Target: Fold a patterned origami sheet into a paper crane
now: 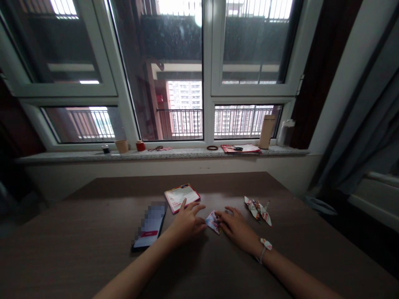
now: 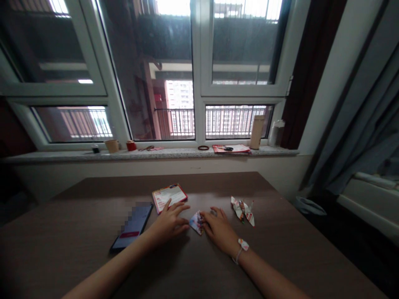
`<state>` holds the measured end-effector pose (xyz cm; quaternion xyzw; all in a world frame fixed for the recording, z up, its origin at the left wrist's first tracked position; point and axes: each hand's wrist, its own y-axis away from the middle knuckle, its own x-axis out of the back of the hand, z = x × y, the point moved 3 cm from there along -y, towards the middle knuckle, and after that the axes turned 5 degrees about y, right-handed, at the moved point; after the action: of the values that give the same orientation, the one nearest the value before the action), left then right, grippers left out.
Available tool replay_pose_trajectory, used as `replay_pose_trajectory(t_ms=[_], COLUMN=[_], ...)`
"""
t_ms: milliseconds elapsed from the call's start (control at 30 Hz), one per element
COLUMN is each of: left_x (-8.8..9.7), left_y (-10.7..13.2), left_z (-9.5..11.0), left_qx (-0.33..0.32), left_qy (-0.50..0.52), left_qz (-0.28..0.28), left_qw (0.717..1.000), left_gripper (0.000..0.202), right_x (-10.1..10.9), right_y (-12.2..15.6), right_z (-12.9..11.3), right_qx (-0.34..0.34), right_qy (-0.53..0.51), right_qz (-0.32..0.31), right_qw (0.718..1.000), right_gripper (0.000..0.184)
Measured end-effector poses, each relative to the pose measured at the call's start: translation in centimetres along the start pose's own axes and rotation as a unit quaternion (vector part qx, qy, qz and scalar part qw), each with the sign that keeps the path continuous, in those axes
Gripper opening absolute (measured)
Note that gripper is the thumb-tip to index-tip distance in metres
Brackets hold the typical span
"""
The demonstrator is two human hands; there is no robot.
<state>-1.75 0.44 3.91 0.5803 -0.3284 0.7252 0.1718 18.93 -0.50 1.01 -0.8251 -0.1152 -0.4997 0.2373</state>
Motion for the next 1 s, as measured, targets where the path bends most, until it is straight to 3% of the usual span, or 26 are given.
replay_pose_trajectory(t_ms=[100, 267, 600, 1000], left_x=[-1.3, -2.8, -3.4, -3.8], left_y=[-0.2, -0.5, -1.4, -1.1], left_z=[0.4, 0.7, 0.3, -0.2], left_qx=[0.042, 0.072, 0.093, 0.127], left_qy=[0.006, 0.017, 0.002, -0.019], left_qz=[0.034, 0.037, 0.046, 0.023], left_qw=[0.999, 0.997, 0.995, 0.991], left_gripper=[0.02, 0.038, 0.033, 0.039], right_x=[0.1, 0.2, -1.0, -0.5], right_y=[0.0, 0.1, -0.4, -0.6], right_z=[0.0, -0.2, 0.8, 0.2], right_qx=[0.007, 0.022, -0.028, -0.058], right_qy=[-0.01, -0.004, 0.096, 0.097], right_qz=[0.003, -0.003, -0.04, -0.069], right_qw=[1.0, 1.0, 0.994, 0.991], right_gripper=[0.039, 0.033, 0.043, 0.046])
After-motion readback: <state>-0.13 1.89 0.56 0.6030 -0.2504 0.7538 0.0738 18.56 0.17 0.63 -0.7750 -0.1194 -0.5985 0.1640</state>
